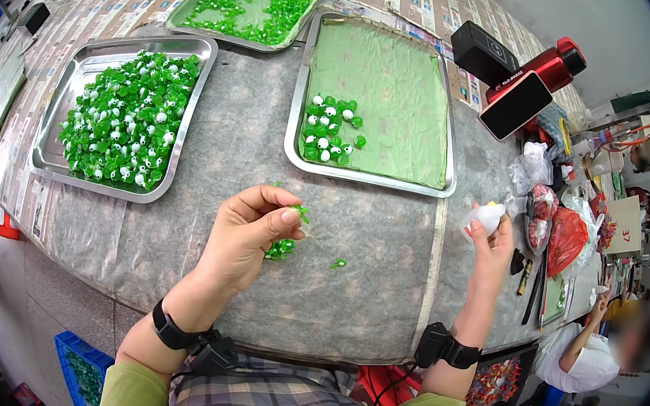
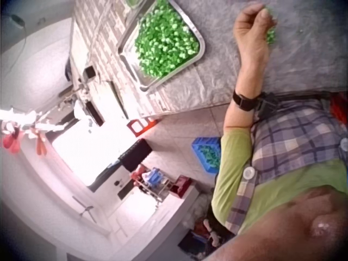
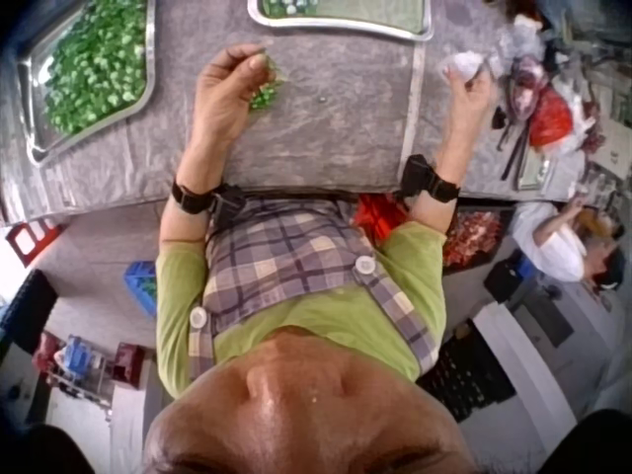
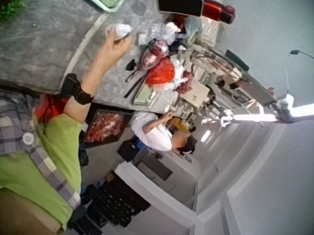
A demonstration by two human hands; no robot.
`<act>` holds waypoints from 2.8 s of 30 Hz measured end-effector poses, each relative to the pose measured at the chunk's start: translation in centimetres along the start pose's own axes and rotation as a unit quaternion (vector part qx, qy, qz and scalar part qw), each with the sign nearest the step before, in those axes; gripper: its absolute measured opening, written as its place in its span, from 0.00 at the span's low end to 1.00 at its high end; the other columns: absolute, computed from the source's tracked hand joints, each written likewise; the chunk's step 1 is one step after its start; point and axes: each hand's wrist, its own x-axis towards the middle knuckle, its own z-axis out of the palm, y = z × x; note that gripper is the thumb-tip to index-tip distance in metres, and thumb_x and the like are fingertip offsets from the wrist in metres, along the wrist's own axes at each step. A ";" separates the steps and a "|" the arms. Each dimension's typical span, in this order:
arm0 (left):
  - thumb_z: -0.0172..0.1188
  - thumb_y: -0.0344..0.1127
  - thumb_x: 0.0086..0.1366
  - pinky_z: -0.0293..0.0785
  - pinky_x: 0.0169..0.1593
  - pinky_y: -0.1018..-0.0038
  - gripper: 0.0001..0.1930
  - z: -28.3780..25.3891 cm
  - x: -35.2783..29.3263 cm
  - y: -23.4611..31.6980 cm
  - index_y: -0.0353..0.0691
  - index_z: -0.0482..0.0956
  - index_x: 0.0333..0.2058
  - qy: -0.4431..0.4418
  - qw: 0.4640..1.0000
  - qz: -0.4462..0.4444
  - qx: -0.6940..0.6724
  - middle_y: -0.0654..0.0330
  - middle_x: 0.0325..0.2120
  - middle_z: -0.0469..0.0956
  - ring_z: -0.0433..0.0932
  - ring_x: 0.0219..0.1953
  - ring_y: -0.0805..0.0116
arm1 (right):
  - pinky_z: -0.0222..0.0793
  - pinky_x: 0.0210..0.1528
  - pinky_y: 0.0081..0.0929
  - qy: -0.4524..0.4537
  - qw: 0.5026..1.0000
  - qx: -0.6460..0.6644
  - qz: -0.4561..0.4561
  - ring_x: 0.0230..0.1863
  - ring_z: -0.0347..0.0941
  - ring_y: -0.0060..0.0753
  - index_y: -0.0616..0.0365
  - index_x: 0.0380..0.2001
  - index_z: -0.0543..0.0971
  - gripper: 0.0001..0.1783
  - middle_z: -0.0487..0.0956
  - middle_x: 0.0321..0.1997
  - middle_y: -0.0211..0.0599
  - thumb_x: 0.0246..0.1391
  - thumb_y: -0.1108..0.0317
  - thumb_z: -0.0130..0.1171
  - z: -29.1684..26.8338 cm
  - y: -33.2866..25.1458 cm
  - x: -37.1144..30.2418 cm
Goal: The person assembles small green and white plastic toy components by hand, applying glue from a small bottle to join them.
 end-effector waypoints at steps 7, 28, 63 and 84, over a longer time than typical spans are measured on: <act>0.55 0.29 0.52 0.71 0.33 0.79 0.06 0.4 0.2 -0.1 0.37 0.72 0.31 -0.006 1.000 -0.008 -0.001 0.64 0.24 0.73 0.72 0.26 0.76 | 0.63 0.37 0.18 0.132 0.922 -0.339 -0.135 0.39 0.66 0.25 0.61 0.42 0.63 0.22 0.71 0.40 0.37 0.41 0.75 0.55 -1.6 0.8 -0.3; 0.55 0.28 0.52 0.71 0.32 0.79 0.06 -0.2 -0.1 0.4 0.36 0.72 0.31 0.012 1.000 -0.006 -0.012 0.62 0.24 0.73 0.72 0.26 0.75 | 0.62 0.30 0.13 -0.348 0.934 -0.075 0.015 0.28 0.68 0.17 0.62 0.29 0.72 0.09 0.73 0.25 0.29 0.40 0.73 0.56 12.7 -5.2 3.5; 0.59 0.23 0.43 0.66 0.26 0.80 0.06 1.1 -0.2 0.1 0.36 0.73 0.23 -0.057 0.849 0.269 0.450 0.60 0.21 0.73 0.72 0.24 0.71 | 0.66 0.33 0.12 -0.346 0.902 0.202 0.161 0.32 0.69 0.16 0.65 0.37 0.71 0.13 0.74 0.31 0.32 0.44 0.77 0.54 11.7 -4.5 -5.5; 0.49 0.37 0.56 0.72 0.34 0.84 0.13 -4.7 1.5 5.2 0.35 0.66 0.38 0.010 0.932 0.213 -0.294 0.62 0.28 0.67 0.67 0.28 0.77 | 0.63 0.27 0.21 -0.445 0.832 -0.300 -0.140 0.26 0.69 0.29 0.58 0.27 0.72 0.11 0.71 0.24 0.35 0.35 0.69 0.59 9.1 -4.2 -3.4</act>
